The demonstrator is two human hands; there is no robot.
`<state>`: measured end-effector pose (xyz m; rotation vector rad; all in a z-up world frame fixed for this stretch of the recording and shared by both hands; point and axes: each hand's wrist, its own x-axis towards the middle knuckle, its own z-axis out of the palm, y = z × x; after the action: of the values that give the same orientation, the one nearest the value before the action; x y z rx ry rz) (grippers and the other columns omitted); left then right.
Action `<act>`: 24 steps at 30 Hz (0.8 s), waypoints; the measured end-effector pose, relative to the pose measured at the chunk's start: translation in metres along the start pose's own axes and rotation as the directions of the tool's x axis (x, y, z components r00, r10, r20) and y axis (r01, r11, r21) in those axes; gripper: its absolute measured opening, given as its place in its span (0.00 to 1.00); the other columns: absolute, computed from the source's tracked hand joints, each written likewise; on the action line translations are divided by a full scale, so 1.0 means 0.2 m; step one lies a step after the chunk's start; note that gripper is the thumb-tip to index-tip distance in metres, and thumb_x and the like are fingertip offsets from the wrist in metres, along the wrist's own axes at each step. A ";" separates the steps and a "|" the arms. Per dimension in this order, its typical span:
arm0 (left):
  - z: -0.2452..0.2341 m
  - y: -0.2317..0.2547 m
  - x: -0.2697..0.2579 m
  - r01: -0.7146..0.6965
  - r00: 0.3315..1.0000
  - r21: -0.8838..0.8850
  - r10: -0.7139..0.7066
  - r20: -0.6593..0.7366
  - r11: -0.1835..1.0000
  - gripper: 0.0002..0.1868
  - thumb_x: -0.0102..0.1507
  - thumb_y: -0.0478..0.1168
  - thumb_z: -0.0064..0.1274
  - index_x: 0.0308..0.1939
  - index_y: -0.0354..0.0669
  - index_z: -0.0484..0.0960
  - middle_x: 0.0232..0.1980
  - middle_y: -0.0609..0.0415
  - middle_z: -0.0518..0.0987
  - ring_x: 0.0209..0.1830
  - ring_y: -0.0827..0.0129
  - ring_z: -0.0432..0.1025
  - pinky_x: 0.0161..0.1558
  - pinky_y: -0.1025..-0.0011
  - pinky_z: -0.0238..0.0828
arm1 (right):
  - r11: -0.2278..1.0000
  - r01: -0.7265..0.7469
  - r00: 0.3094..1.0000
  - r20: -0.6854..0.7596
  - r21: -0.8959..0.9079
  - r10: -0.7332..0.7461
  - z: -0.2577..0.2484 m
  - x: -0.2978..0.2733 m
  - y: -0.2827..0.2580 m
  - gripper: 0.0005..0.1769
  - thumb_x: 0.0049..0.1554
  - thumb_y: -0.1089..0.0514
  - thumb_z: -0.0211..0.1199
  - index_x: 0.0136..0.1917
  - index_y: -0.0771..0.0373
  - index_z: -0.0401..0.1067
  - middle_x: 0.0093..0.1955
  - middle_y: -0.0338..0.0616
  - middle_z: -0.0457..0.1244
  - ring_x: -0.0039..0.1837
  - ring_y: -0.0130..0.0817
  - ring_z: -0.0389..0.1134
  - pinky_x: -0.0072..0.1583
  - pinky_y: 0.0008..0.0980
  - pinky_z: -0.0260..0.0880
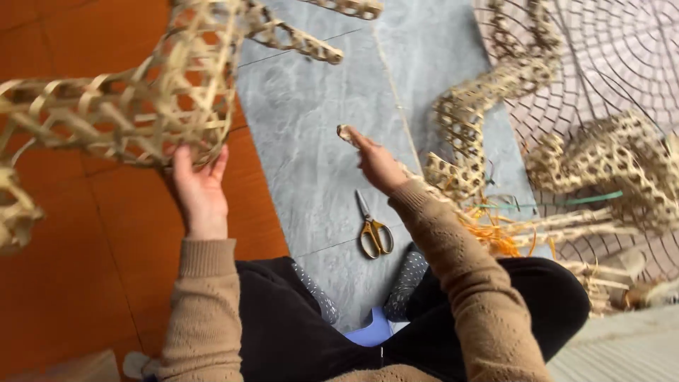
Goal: Weaving and trimming bamboo strips to construct an animal-shaped lattice structure.
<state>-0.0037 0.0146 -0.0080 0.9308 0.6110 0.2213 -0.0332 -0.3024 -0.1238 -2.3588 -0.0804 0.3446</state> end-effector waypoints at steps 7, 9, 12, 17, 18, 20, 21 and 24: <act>-0.11 0.05 0.01 -0.039 0.994 0.007 0.040 -0.098 0.999 0.31 0.57 0.41 0.67 0.55 0.60 0.61 0.56 0.59 0.62 0.48 0.52 0.76 0.49 0.53 0.88 | 0.654 -0.410 0.905 -0.198 -0.635 0.375 0.35 -0.15 1.23 0.45 0.53 0.52 0.61 0.79 0.48 0.45 0.74 0.55 0.50 0.72 0.49 0.51 0.59 0.63 0.51; -0.10 0.08 -0.01 -0.040 0.994 0.026 0.043 -0.101 0.999 0.31 0.58 0.42 0.66 0.54 0.61 0.61 0.56 0.58 0.62 0.48 0.50 0.76 0.50 0.55 0.88 | 0.638 -0.547 0.778 -0.047 -0.542 0.627 0.37 -0.23 1.37 0.49 0.56 0.47 0.60 0.80 0.46 0.34 0.80 0.58 0.41 0.80 0.54 0.38 0.68 0.76 0.31; -0.04 0.10 -0.04 -0.038 0.993 0.021 0.041 -0.108 0.999 0.31 0.57 0.43 0.66 0.55 0.62 0.60 0.57 0.57 0.64 0.49 0.50 0.76 0.50 0.56 0.87 | 0.627 -0.547 0.788 -0.087 -0.554 0.610 0.41 -0.28 1.40 0.30 0.63 0.40 0.48 0.74 0.47 0.48 0.62 0.53 0.65 0.69 0.51 0.61 0.71 0.71 0.30; 0.01 0.13 -0.05 -0.080 0.989 0.009 0.081 -0.125 0.997 0.32 0.57 0.44 0.65 0.54 0.60 0.58 0.57 0.54 0.62 0.48 0.51 0.76 0.51 0.59 0.85 | 0.940 -0.234 0.881 -0.463 -0.249 0.096 0.24 -0.15 0.86 0.16 0.59 0.46 0.60 0.49 0.53 0.57 0.45 0.46 0.56 0.37 0.56 0.70 0.38 0.49 0.73; 0.01 0.13 -0.04 -0.088 0.990 0.009 0.089 -0.106 0.996 0.32 0.57 0.44 0.65 0.54 0.60 0.58 0.57 0.54 0.62 0.48 0.51 0.76 0.51 0.59 0.85 | 0.942 -0.235 0.872 -0.480 -0.240 0.096 0.20 -0.14 0.76 0.16 0.59 0.46 0.60 0.49 0.53 0.57 0.45 0.46 0.56 0.37 0.56 0.70 0.38 0.49 0.73; 0.01 0.11 -0.02 -0.168 0.975 -0.043 0.159 -0.156 0.985 0.33 0.57 0.43 0.66 0.56 0.61 0.58 0.60 0.54 0.59 0.51 0.49 0.74 0.53 0.56 0.84 | 0.985 -0.162 0.854 -0.509 -0.064 0.107 0.13 -0.13 0.56 0.15 0.63 0.54 0.55 0.58 0.59 0.55 0.43 0.65 0.63 0.45 0.65 0.69 0.43 0.58 0.70; 0.02 0.12 -0.04 -0.167 0.976 -0.046 0.159 -0.148 0.985 0.33 0.57 0.43 0.66 0.56 0.61 0.58 0.60 0.54 0.59 0.51 0.49 0.74 0.53 0.56 0.84 | 0.984 -0.164 0.849 -0.517 -0.064 0.108 0.15 -0.11 0.61 0.15 0.63 0.54 0.55 0.58 0.59 0.55 0.43 0.65 0.63 0.45 0.65 0.69 0.43 0.58 0.70; 0.03 0.16 -0.05 -0.213 0.967 -0.111 0.192 -0.169 0.971 0.35 0.57 0.43 0.68 0.57 0.59 0.58 0.62 0.49 0.59 0.52 0.46 0.74 0.54 0.56 0.84 | 0.898 -0.401 0.889 -0.317 -0.183 0.332 0.19 -0.06 0.64 0.16 0.63 0.39 0.48 0.54 0.51 0.57 0.40 0.58 0.67 0.47 0.59 0.71 0.50 0.56 0.70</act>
<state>-0.0060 0.0254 0.0245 0.8557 0.6385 0.5164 -0.0599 -0.3721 -0.2345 -2.6414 0.4965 0.1848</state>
